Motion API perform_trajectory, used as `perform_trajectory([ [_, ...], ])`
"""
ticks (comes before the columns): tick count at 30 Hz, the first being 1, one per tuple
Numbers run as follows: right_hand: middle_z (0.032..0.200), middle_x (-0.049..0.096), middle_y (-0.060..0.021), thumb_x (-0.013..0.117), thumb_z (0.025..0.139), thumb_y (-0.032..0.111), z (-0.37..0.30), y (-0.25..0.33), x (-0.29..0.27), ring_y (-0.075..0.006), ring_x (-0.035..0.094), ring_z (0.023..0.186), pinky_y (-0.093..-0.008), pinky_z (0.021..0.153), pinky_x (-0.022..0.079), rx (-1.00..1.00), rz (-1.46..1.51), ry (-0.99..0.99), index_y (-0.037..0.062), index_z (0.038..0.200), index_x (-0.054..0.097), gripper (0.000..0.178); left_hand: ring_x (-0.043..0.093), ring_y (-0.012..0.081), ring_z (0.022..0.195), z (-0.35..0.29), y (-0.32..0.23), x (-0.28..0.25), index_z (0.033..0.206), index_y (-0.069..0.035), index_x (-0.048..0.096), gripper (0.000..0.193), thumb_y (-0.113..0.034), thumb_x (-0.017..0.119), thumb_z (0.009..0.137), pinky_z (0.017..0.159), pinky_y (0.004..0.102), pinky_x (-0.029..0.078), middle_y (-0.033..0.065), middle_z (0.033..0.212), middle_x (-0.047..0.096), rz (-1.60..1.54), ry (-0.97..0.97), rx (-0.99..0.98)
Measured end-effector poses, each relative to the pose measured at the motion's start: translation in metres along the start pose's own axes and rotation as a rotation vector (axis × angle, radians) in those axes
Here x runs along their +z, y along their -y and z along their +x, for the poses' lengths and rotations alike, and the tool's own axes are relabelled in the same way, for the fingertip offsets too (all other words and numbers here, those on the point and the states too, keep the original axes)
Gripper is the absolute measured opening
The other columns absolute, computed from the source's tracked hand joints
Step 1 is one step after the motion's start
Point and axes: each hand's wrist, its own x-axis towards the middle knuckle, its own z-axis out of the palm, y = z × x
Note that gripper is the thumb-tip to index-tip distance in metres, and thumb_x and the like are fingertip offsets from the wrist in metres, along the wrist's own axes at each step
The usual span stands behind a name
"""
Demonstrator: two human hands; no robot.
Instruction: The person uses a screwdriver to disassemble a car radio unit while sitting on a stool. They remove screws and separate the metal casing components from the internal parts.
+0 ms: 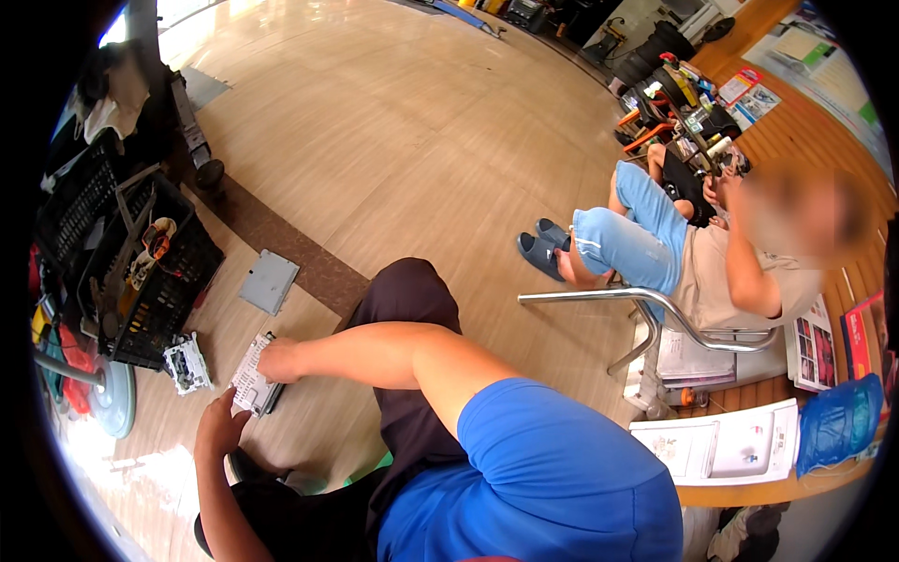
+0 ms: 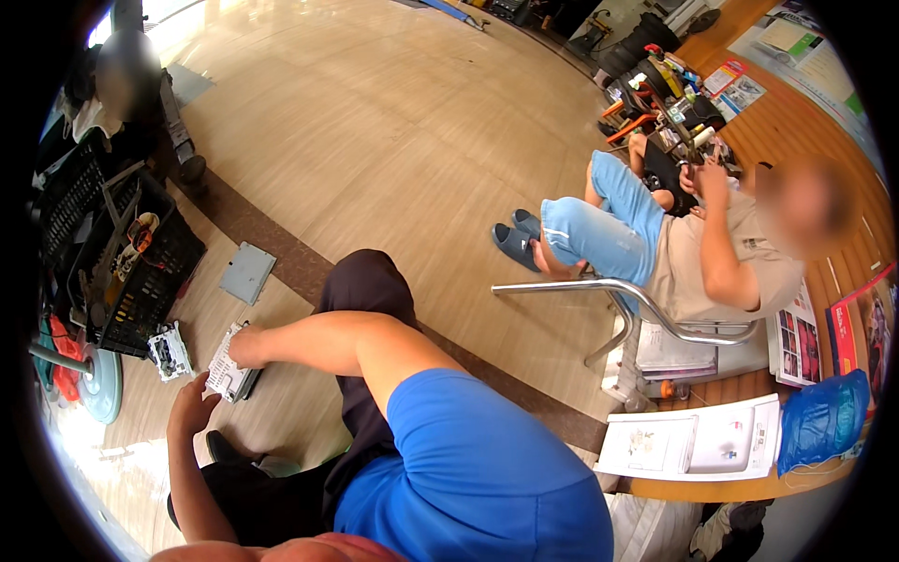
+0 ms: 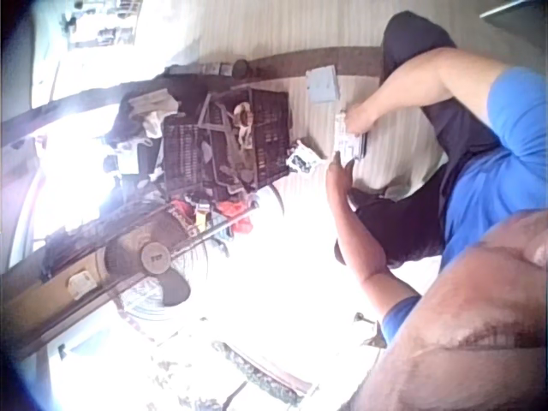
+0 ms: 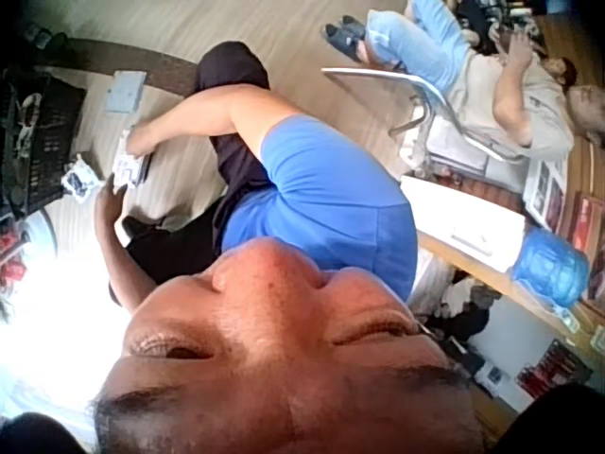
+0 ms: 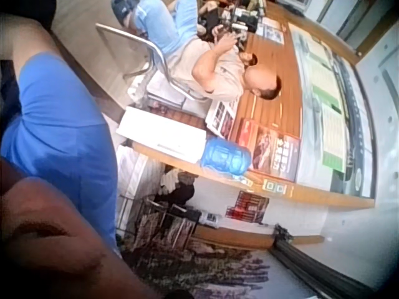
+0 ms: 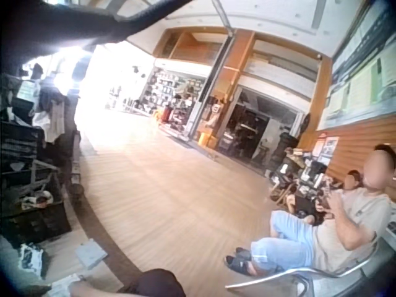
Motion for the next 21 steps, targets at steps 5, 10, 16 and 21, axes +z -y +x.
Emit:
perform_trajectory([
  [5,0.088,0.067,-0.0194,0.062,0.078,0.025,0.008,0.001,0.003,-0.0333,0.065,0.086,-0.0430,0.076,0.051,-0.003,-0.015,-0.028,0.0024,0.083,0.069,0.025,0.053,0.0381,0.111,-0.003,0.010,0.000,0.125,0.002,0.050,0.055,-0.021,0.068,0.078,0.095,0.0418,0.042,0.0241,0.117,0.058,0.033,-0.032,0.016],
  [10,0.087,0.067,-0.0186,0.058,0.079,0.022,0.008,-0.006,0.007,-0.0334,0.065,0.083,-0.0456,0.072,0.052,-0.043,-0.106,0.073,0.0052,0.082,0.069,0.020,0.055,0.0388,0.107,-0.004,0.005,-0.002,0.125,-0.003,0.052,0.054,-0.028,0.068,0.079,0.089,0.0439,0.044,0.0239,0.112,0.060,0.079,-0.018,-0.005],
  [16,0.088,0.066,-0.0177,0.052,0.088,0.028,0.004,0.000,0.009,-0.0359,0.063,0.084,-0.0481,0.073,0.050,-0.020,-0.051,0.085,0.0060,0.087,0.064,0.025,0.057,0.0380,0.101,-0.013,0.009,0.005,0.118,-0.005,0.053,0.045,-0.030,0.065,0.082,0.085,0.0458,0.046,0.0196,0.106,0.062,0.101,0.015,-0.061],
  [21,0.080,0.065,-0.0163,0.053,0.087,0.026,0.014,-0.021,0.022,-0.0358,0.063,0.078,-0.0466,0.066,0.050,-0.128,-0.166,0.042,0.0090,0.086,0.063,0.020,0.057,0.0383,0.104,0.005,0.030,0.021,0.129,-0.007,0.049,0.057,-0.033,0.066,0.082,0.088,0.0455,0.045,0.0206,0.113,0.060,0.139,0.052,-0.073],
])
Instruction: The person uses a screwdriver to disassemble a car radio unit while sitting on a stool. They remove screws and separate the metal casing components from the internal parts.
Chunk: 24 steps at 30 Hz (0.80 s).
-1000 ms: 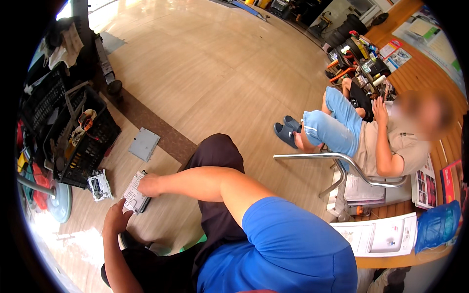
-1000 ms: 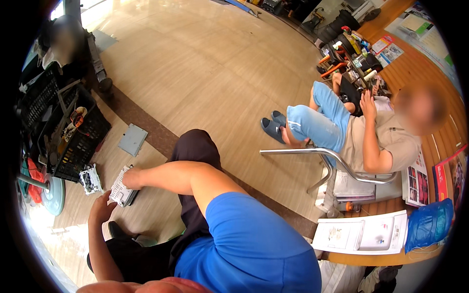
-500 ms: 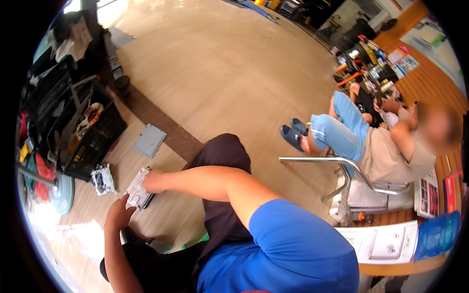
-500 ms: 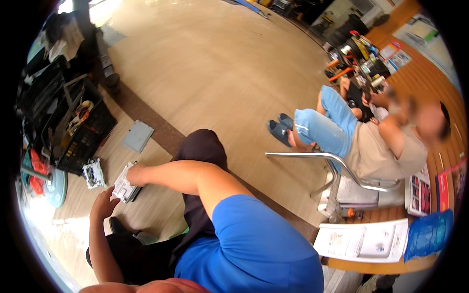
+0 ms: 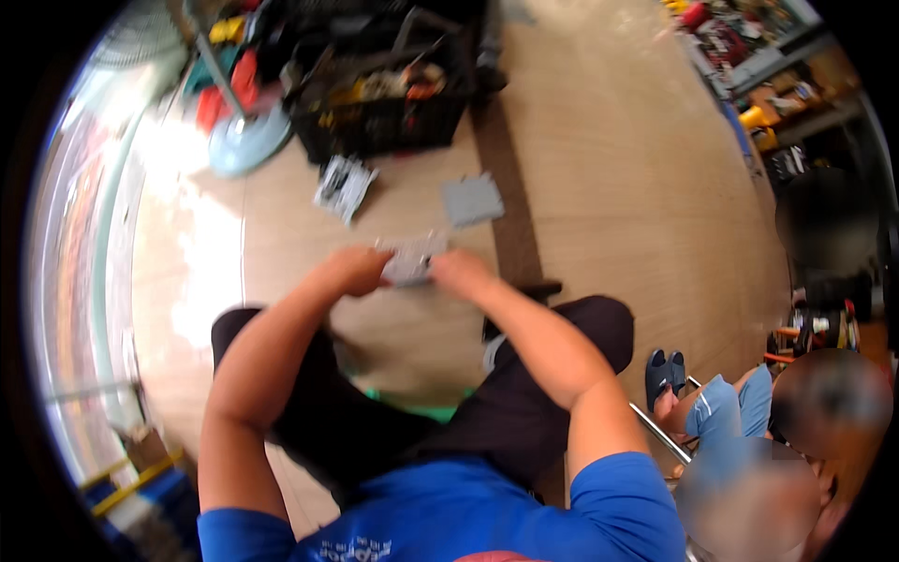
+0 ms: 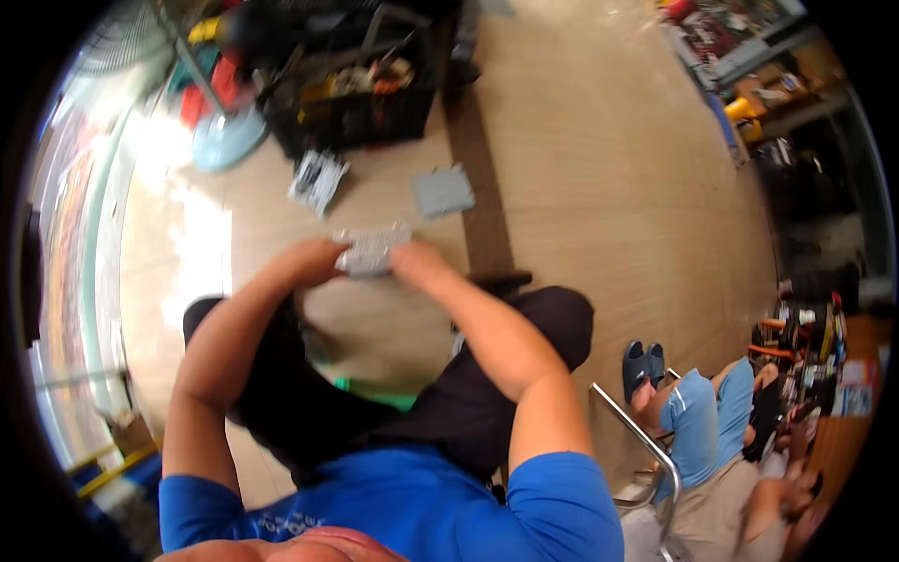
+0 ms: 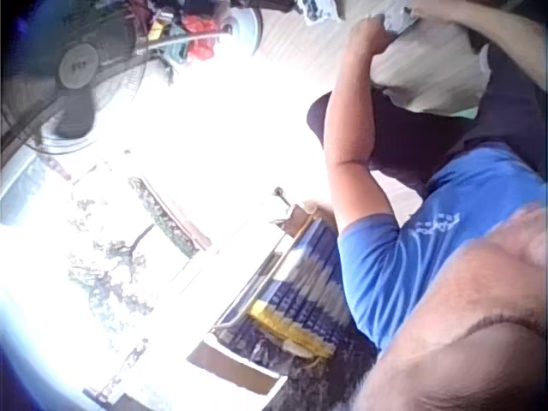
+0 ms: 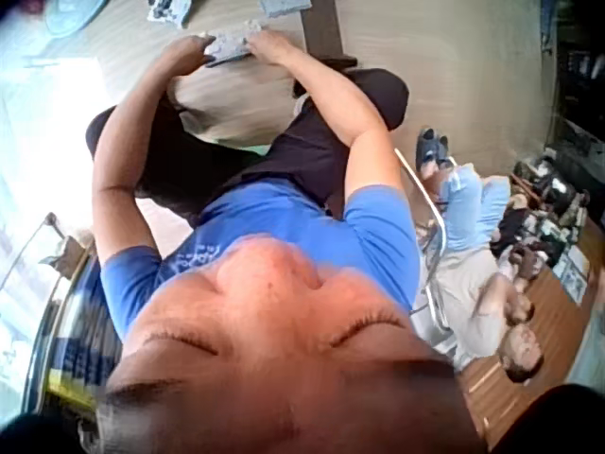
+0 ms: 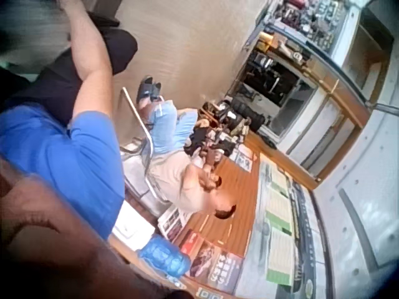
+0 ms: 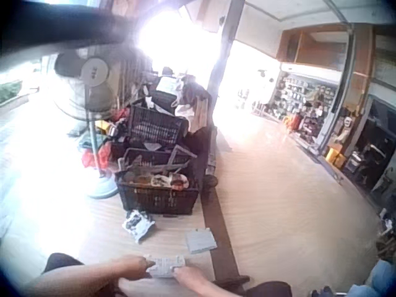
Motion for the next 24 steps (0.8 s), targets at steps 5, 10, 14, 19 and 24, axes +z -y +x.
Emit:
perform_trajectory([
  [5,0.085,0.065,-0.0190,0.056,0.087,0.028,-0.004,0.017,-0.048,-0.0377,0.062,0.079,-0.0468,0.070,0.049,0.166,0.149,-0.045,0.0045,0.088,0.061,0.025,0.058,0.0366,0.102,-0.011,-0.009,-0.027,0.116,-0.006,0.055,0.040,-0.029,0.063,0.084,0.084,0.0449,0.047,0.0189,0.106,0.063,-0.019,-0.044,-0.004],
  [10,0.083,0.064,-0.0196,0.053,0.090,0.029,-0.003,0.021,-0.040,-0.0390,0.060,0.081,-0.0474,0.072,0.047,0.206,0.182,-0.049,0.0037,0.088,0.058,0.026,0.057,0.0378,0.100,-0.013,-0.001,-0.020,0.129,-0.006,0.047,0.051,-0.026,0.062,0.085,0.085,0.0449,0.046,0.0204,0.106,0.061,-0.034,-0.008,-0.028],
  [14,0.078,0.063,-0.0188,0.055,0.089,0.029,-0.006,0.016,-0.031,-0.0397,0.059,0.078,-0.0482,0.068,0.046,0.181,0.220,-0.095,0.0076,0.091,0.059,0.022,0.058,0.0372,0.100,-0.011,-0.011,-0.027,0.128,-0.005,0.047,0.049,-0.025,0.062,0.085,0.084,0.0445,0.046,0.0203,0.105,0.061,-0.022,0.015,-0.022],
  [19,0.078,0.063,-0.0190,0.056,0.089,0.029,-0.005,0.021,-0.032,-0.0396,0.059,0.079,-0.0479,0.068,0.046,0.156,0.215,-0.091,0.0073,0.090,0.059,0.022,0.058,0.0363,0.099,-0.013,-0.014,-0.026,0.125,-0.006,0.049,0.047,-0.026,0.062,0.085,0.084,0.0444,0.046,0.0198,0.104,0.061,-0.037,0.007,-0.019],
  [24,0.079,0.063,-0.0186,0.056,0.088,0.029,-0.004,0.023,-0.031,-0.0394,0.059,0.079,-0.0477,0.068,0.046,0.161,0.218,-0.096,0.0069,0.088,0.059,0.022,0.057,0.0357,0.101,-0.015,-0.013,-0.027,0.126,-0.006,0.049,0.048,-0.026,0.061,0.085,0.084,0.0442,0.046,0.0195,0.104,0.061,-0.030,0.008,-0.021],
])
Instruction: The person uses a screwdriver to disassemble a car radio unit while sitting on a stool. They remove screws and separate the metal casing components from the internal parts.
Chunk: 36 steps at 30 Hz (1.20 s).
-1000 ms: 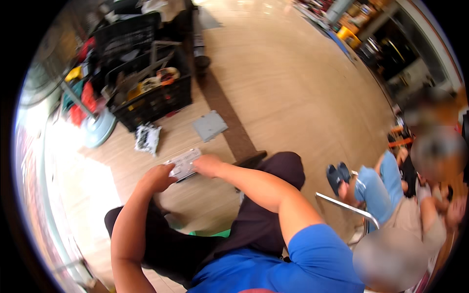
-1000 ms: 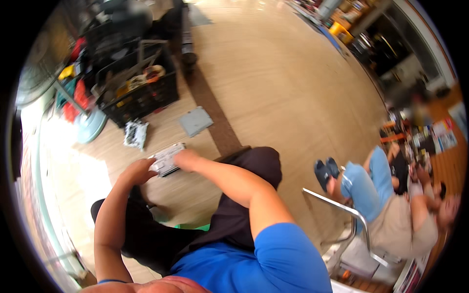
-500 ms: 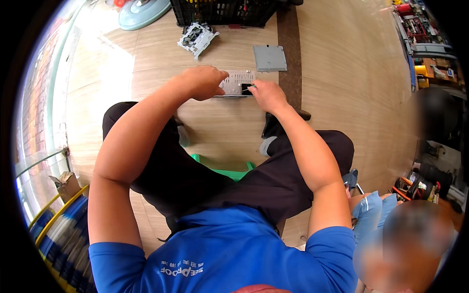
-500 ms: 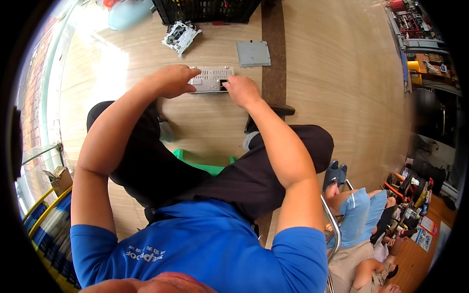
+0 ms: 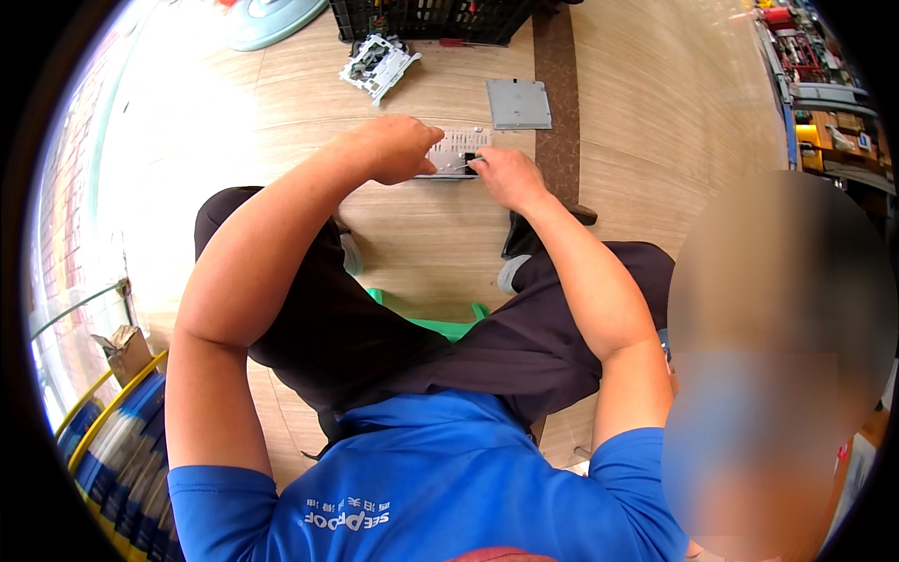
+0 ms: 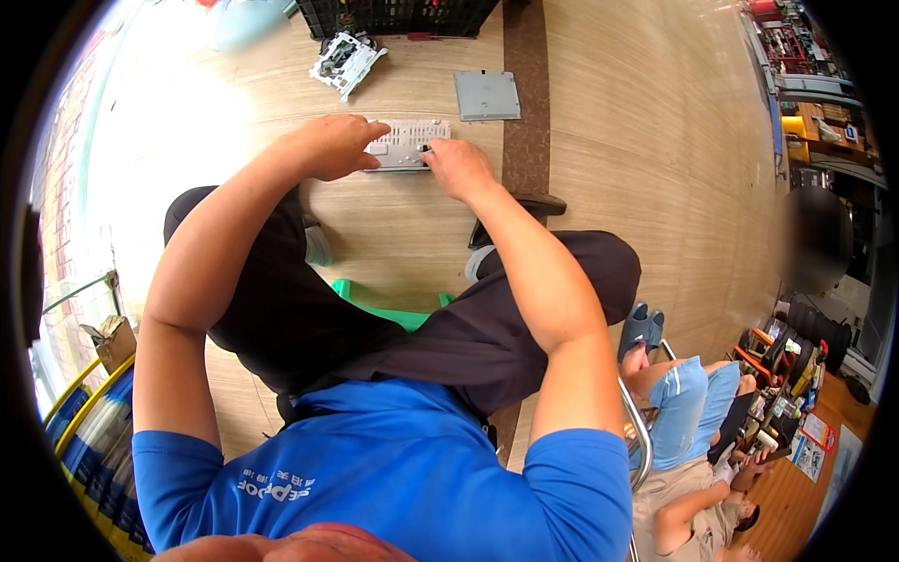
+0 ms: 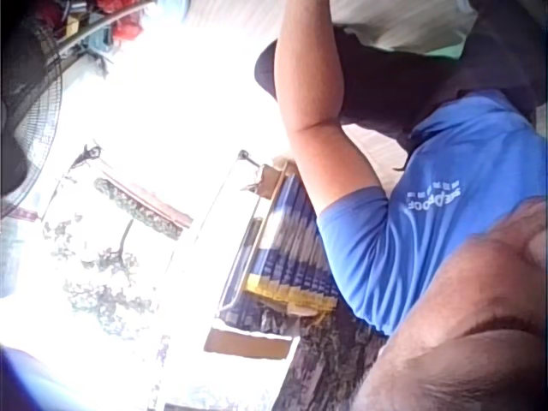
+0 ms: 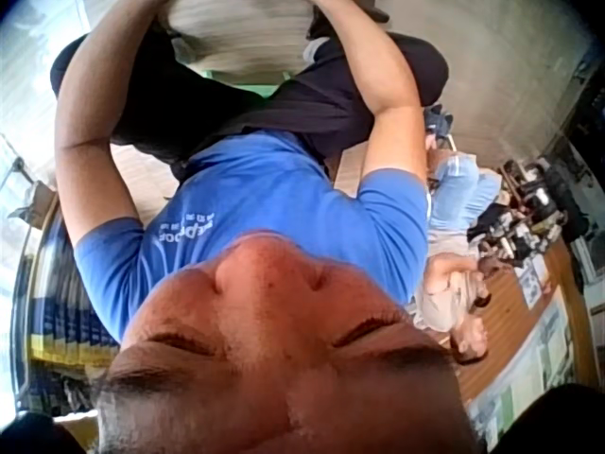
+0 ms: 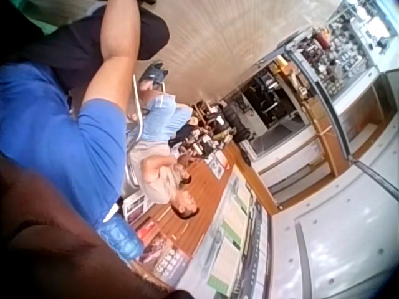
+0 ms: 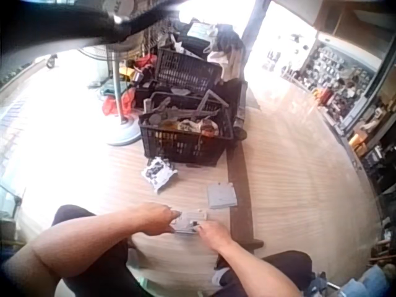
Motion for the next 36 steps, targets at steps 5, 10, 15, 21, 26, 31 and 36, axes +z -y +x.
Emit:
perform_trajectory([
  [5,0.080,0.063,-0.0182,0.057,0.088,0.029,0.004,0.003,0.006,-0.0389,0.060,0.080,-0.0474,0.069,0.047,-0.034,-0.021,-0.012,0.0075,0.088,0.060,0.022,0.057,0.0356,0.102,-0.002,0.008,0.003,0.127,-0.006,0.049,0.049,-0.026,0.061,0.085,0.085,0.0441,0.046,0.0195,0.106,0.061,0.002,-0.011,0.003],
  [10,0.083,0.064,-0.0179,0.057,0.086,0.028,0.005,0.001,-0.001,-0.0367,0.062,0.081,-0.0454,0.071,0.049,-0.012,-0.060,0.002,0.0060,0.086,0.061,0.022,0.057,0.0362,0.102,0.004,0.003,-0.006,0.128,-0.006,0.048,0.050,-0.027,0.062,0.084,0.085,0.0443,0.046,0.0196,0.107,0.061,0.024,0.008,-0.007],
  [15,0.079,0.065,-0.0175,0.057,0.081,0.023,0.007,-0.011,0.030,-0.0361,0.064,0.077,-0.0456,0.064,0.051,-0.066,-0.104,-0.057,0.0082,0.079,0.063,0.016,0.056,0.0372,0.102,0.001,0.009,0.009,0.125,-0.010,0.051,0.050,-0.028,0.065,0.081,0.085,0.0453,0.046,0.0193,0.108,0.061,-0.007,-0.130,0.052],
  [21,0.082,0.068,-0.0169,0.056,0.076,0.022,0.013,-0.001,0.041,-0.0319,0.067,0.078,-0.0451,0.065,0.053,0.040,-0.073,-0.075,0.0070,0.075,0.069,0.020,0.053,0.0388,0.108,0.002,0.022,0.024,0.126,-0.001,0.050,0.057,-0.023,0.070,0.077,0.092,0.0434,0.043,0.0234,0.115,0.058,-0.031,-0.140,0.147],
  [26,0.082,0.069,-0.0150,0.057,0.077,0.026,0.003,-0.004,0.028,-0.0300,0.067,0.076,-0.0437,0.065,0.053,-0.055,-0.182,-0.059,0.0078,0.077,0.070,0.023,0.055,0.0396,0.107,0.009,0.003,0.019,0.125,0.003,0.050,0.054,-0.014,0.067,0.077,0.092,0.0422,0.044,0.0265,0.113,0.058,-0.121,-0.093,0.182],
  [31,0.085,0.069,-0.0149,0.058,0.079,0.027,0.001,0.012,0.014,-0.0295,0.067,0.081,-0.0420,0.068,0.053,-0.074,-0.182,0.001,0.0070,0.080,0.071,0.024,0.060,0.0365,0.098,0.004,0.013,0.021,0.127,-0.001,0.049,0.055,-0.013,0.067,0.077,0.084,0.0419,0.048,0.0249,0.106,0.062,-0.026,-0.092,0.165],
  [36,0.090,0.069,-0.0136,0.058,0.079,0.024,-0.015,0.008,0.002,-0.0289,0.066,0.085,-0.0406,0.073,0.053,-0.081,-0.136,0.025,0.0062,0.084,0.072,0.023,0.062,0.0367,0.093,0.019,0.012,0.029,0.128,-0.001,0.048,0.055,-0.013,0.066,0.078,0.078,0.0415,0.049,0.0275,0.103,0.061,-0.008,-0.033,0.174],
])
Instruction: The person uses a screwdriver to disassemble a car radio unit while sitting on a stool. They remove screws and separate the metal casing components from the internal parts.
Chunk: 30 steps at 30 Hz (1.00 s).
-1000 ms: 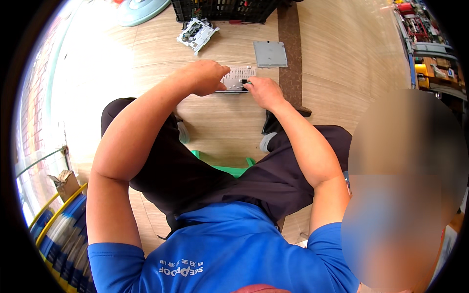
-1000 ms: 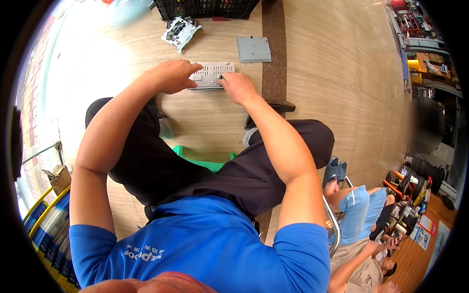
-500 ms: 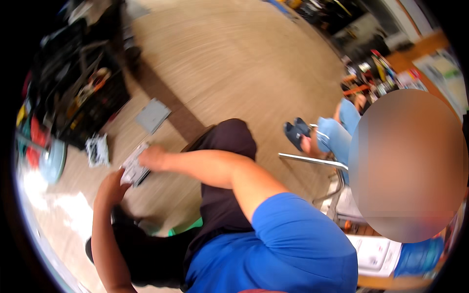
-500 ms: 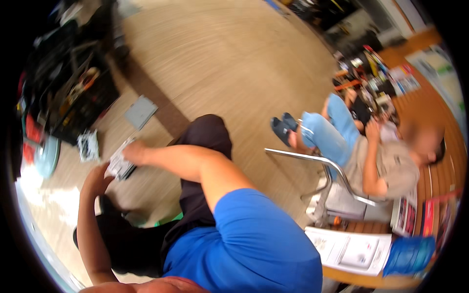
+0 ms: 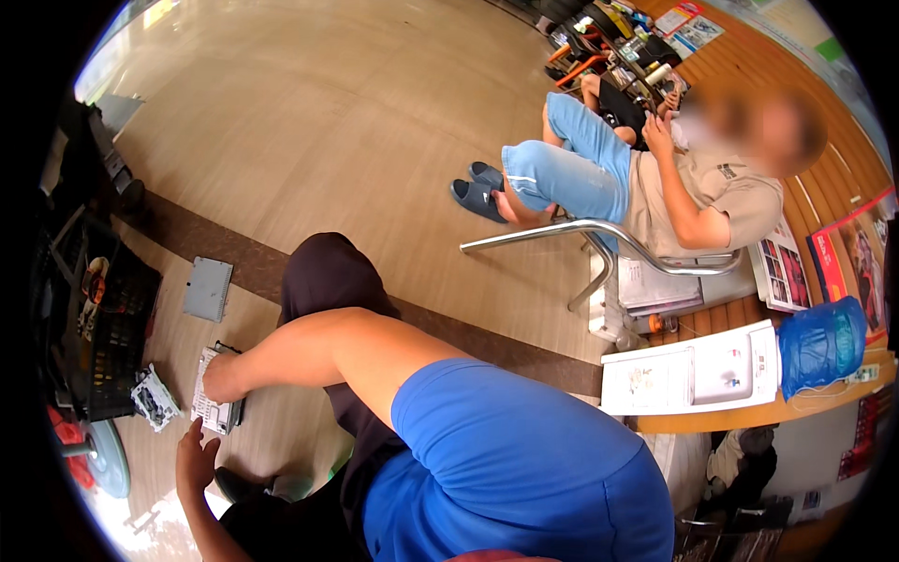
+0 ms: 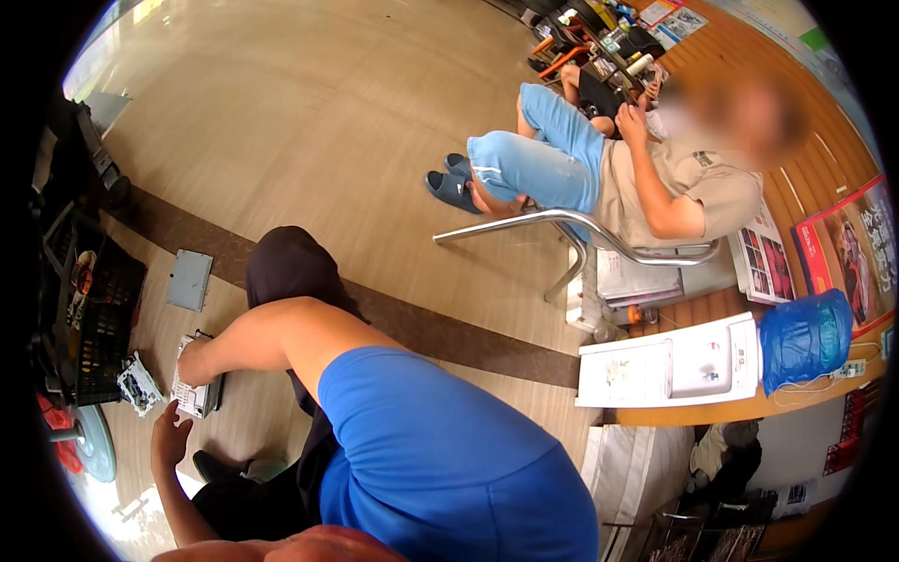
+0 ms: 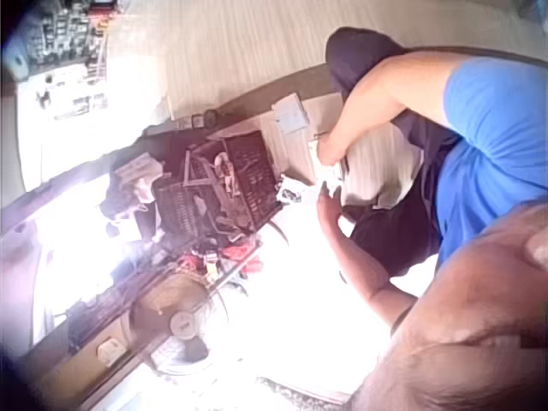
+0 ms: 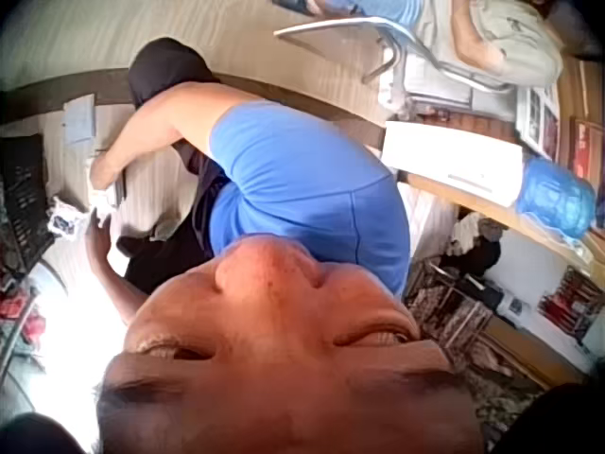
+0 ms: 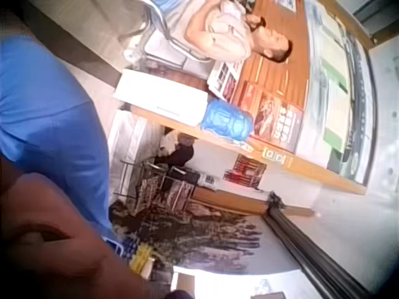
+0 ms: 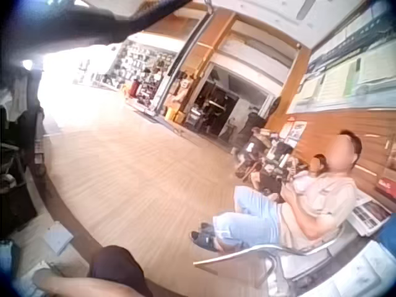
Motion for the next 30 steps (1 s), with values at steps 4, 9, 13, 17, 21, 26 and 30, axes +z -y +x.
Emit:
perform_trajectory([
  [4,0.091,0.069,-0.0144,0.056,0.077,0.018,0.000,0.000,-0.005,-0.0281,0.067,0.086,-0.0404,0.073,0.053,-0.034,-0.026,0.015,0.0055,0.084,0.072,0.021,0.058,0.0380,0.100,0.001,-0.013,-0.006,0.128,0.003,0.048,0.055,-0.013,0.065,0.078,0.086,0.0430,0.046,0.0267,0.109,0.060,-0.032,0.050,-0.057],
  [9,0.090,0.069,-0.0150,0.056,0.075,0.016,0.005,0.002,-0.001,-0.0290,0.067,0.085,-0.0403,0.073,0.053,-0.023,0.015,-0.011,0.0055,0.082,0.072,0.020,0.063,0.0353,0.091,0.003,-0.002,-0.002,0.127,0.001,0.049,0.055,-0.016,0.067,0.078,0.078,0.0410,0.049,0.0263,0.104,0.062,-0.035,0.013,-0.022],
  [13,0.090,0.069,-0.0159,0.055,0.076,0.017,0.008,-0.004,0.007,-0.0304,0.066,0.086,-0.0419,0.074,0.052,0.021,-0.038,0.029,0.0041,0.081,0.070,0.020,0.063,0.0356,0.092,0.024,0.007,0.013,0.121,0.003,0.054,0.051,-0.020,0.069,0.078,0.080,0.0401,0.050,0.0256,0.103,0.063,-0.050,0.066,0.012],
  [17,0.090,0.068,-0.0162,0.057,0.079,0.022,0.005,-0.005,0.008,-0.0309,0.066,0.087,-0.0421,0.076,0.051,0.036,-0.001,0.044,0.0038,0.083,0.070,0.023,0.062,0.0376,0.089,0.058,0.024,0.053,0.106,0.003,0.061,0.035,-0.017,0.065,0.078,0.078,0.0435,0.049,0.0235,0.097,0.065,-0.029,0.017,-0.025],
  [21,0.090,0.068,-0.0168,0.062,0.080,0.028,0.014,0.009,0.023,-0.0323,0.065,0.087,-0.0430,0.078,0.051,0.070,0.173,-0.001,0.0057,0.088,0.071,0.025,0.064,0.0364,0.087,0.066,0.027,0.108,0.095,0.000,0.066,0.022,-0.015,0.062,0.079,0.075,0.0441,0.049,0.0239,0.090,0.065,-0.353,-0.375,-0.143],
  [26,0.082,0.068,-0.0153,0.058,0.080,0.029,0.017,-0.003,0.021,-0.0321,0.066,0.080,-0.0444,0.069,0.052,-0.007,0.050,0.016,0.0090,0.079,0.070,0.023,0.062,0.0371,0.090,0.095,0.045,0.113,0.093,-0.003,0.068,0.023,-0.018,0.058,0.079,0.079,0.0455,0.048,0.0222,0.093,0.066,-0.217,-0.315,-0.179],
  [30,0.080,0.065,-0.0178,0.056,0.086,0.029,0.017,-0.022,0.014,-0.0351,0.063,0.079,-0.0451,0.070,0.050,-0.033,0.047,0.012,0.0041,0.082,0.064,0.026,0.062,0.0364,0.092,0.104,0.056,0.114,0.098,-0.001,0.067,0.026,-0.012,0.052,0.079,0.083,0.0414,0.048,0.0217,0.097,0.065,-0.358,-0.492,-0.158],
])
